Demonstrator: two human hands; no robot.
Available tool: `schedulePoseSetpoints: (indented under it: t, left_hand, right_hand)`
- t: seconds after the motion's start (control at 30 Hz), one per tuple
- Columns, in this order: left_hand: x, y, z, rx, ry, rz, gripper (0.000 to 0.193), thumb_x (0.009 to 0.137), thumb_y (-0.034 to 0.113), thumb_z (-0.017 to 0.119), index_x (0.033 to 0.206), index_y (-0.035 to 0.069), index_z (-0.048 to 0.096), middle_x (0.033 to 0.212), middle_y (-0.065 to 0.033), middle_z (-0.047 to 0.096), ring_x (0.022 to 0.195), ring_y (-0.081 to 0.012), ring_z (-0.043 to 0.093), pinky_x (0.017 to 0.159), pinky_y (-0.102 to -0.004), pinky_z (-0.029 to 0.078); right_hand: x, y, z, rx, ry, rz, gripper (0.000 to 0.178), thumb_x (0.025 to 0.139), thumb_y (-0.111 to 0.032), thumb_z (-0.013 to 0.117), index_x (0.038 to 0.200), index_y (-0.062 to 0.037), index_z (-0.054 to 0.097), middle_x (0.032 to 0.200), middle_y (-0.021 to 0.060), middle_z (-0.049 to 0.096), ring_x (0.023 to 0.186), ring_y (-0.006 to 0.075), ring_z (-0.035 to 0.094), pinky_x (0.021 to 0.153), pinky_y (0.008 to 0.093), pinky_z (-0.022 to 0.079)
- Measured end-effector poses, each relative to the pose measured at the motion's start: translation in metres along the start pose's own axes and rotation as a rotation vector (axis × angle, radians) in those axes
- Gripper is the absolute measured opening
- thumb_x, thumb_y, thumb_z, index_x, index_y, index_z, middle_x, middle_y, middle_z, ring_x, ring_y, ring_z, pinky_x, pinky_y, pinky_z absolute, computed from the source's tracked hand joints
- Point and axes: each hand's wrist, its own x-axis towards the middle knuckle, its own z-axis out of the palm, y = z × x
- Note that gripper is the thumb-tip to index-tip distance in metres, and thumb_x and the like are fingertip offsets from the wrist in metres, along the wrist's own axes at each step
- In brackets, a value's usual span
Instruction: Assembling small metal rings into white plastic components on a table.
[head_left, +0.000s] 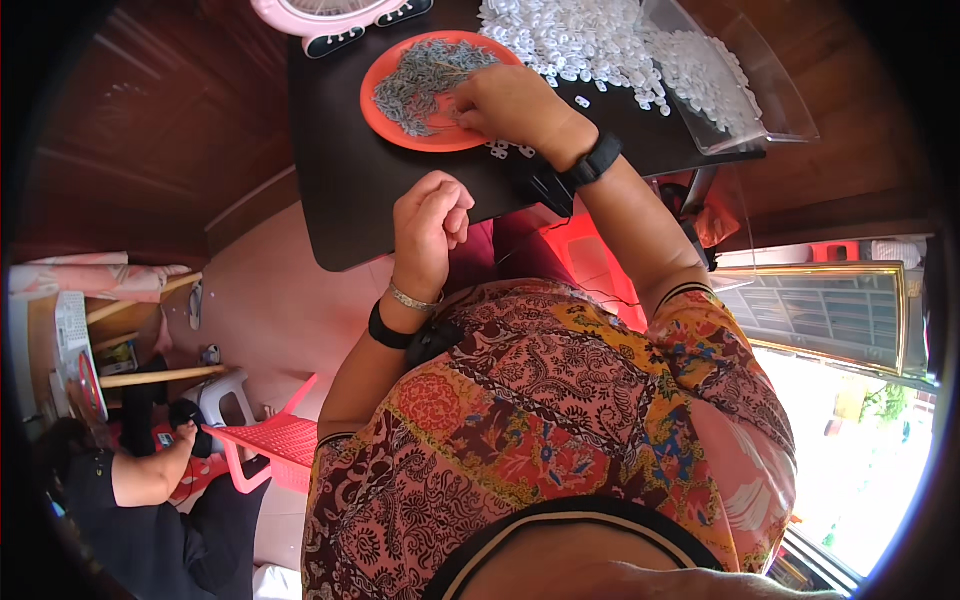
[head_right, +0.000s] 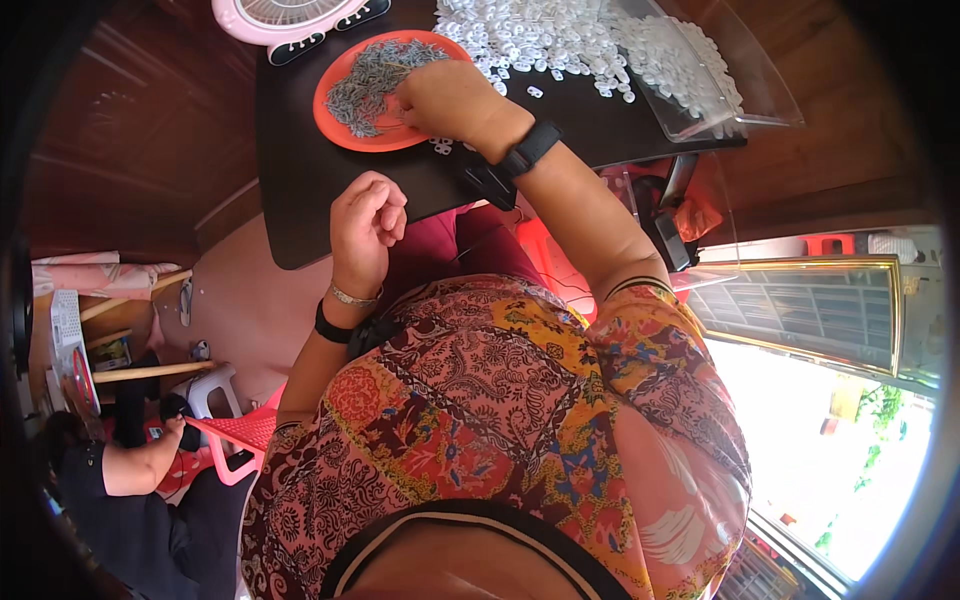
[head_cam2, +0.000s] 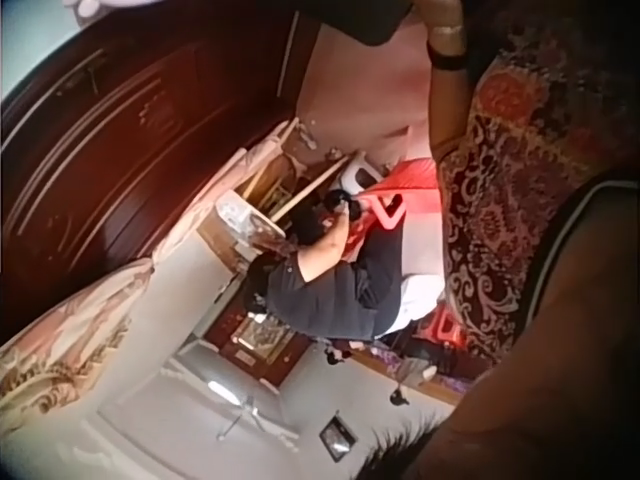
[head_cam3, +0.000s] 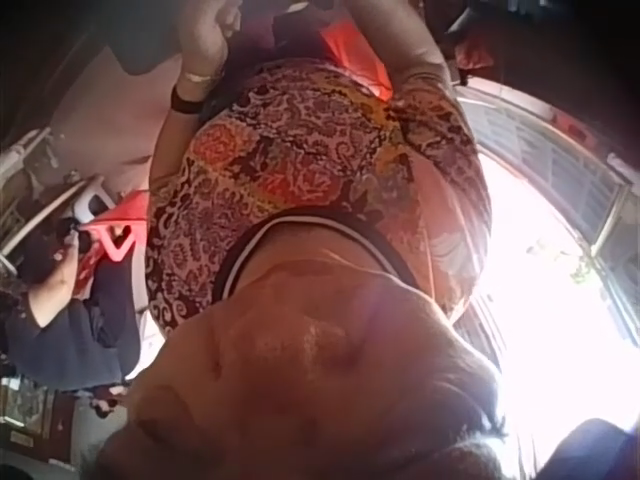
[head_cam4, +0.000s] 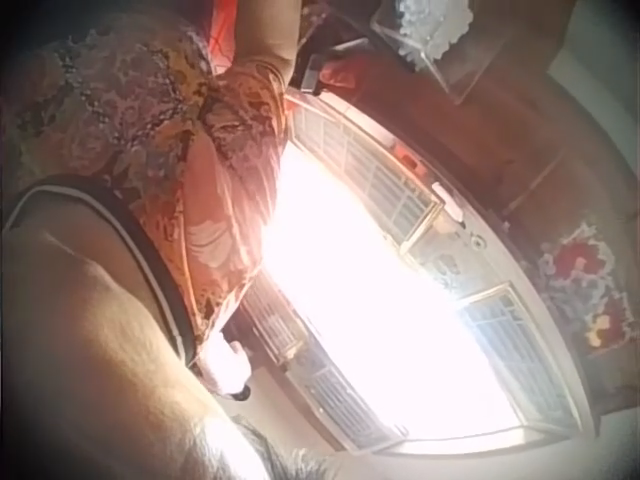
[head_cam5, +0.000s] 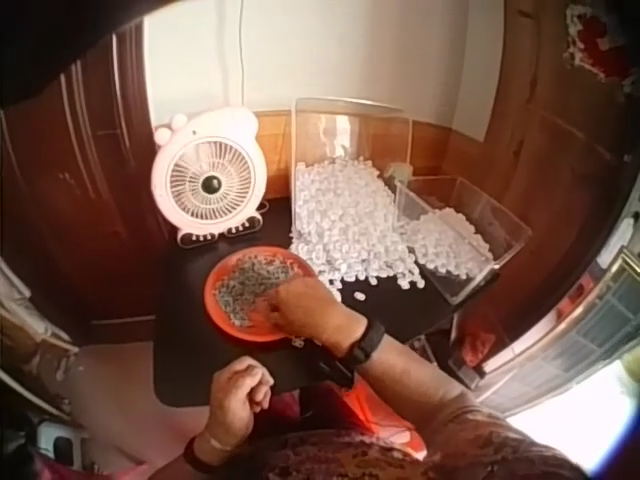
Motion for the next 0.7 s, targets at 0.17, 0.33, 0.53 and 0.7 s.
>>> schedulePoseSetpoints:
  t: [0.17,0.33,0.53,0.7]
  left_hand:
    - [0.002,0.000,0.000,0.002,-0.031,-0.015,0.024,0.091,0.020,0.045,0.076,0.003,0.055,0.056,0.0022,0.042,0.048,-0.0073,0.041,0.044,-0.0202,0.027]
    - [0.001,0.001,0.000,-0.003,-0.032,-0.012,0.025,0.091,0.020,0.045,0.076,0.003,0.055,0.056,0.0022,0.041,0.049,-0.0074,0.041,0.044,-0.0204,0.027]
    - [0.001,0.000,0.000,0.006,-0.044,-0.005,0.025,0.091,0.020,0.045,0.076,0.003,0.055,0.057,0.0021,0.041,0.049,-0.0075,0.041,0.044,-0.0203,0.027]
    - [0.001,0.003,0.002,-0.050,-0.024,-0.028,0.024,0.091,0.016,0.047,0.075,0.001,0.056,0.055,0.0025,0.042,0.049,-0.0065,0.040,0.046,-0.0207,0.030]
  right_hand:
    - [-0.002,0.001,0.003,0.001,0.069,0.011,0.012,0.078,-0.017,0.060,0.084,-0.0081,0.066,0.087,0.0103,0.066,0.084,0.0309,0.062,0.073,0.0418,0.050]
    - [-0.012,0.012,-0.009,0.090,0.279,0.044,0.013,0.079,-0.015,0.060,0.088,-0.0097,0.067,0.084,0.0112,0.066,0.079,0.0313,0.063,0.070,0.0402,0.050]
    - [-0.037,0.033,-0.033,0.184,0.244,0.219,0.016,0.081,-0.023,0.059,0.089,-0.0117,0.068,0.080,0.0101,0.067,0.078,0.0309,0.064,0.070,0.0407,0.050]
    - [-0.050,0.057,-0.038,-0.026,0.233,0.263,0.019,0.083,-0.024,0.060,0.091,-0.0086,0.067,0.084,0.0115,0.067,0.078,0.0303,0.064,0.070,0.0381,0.050]
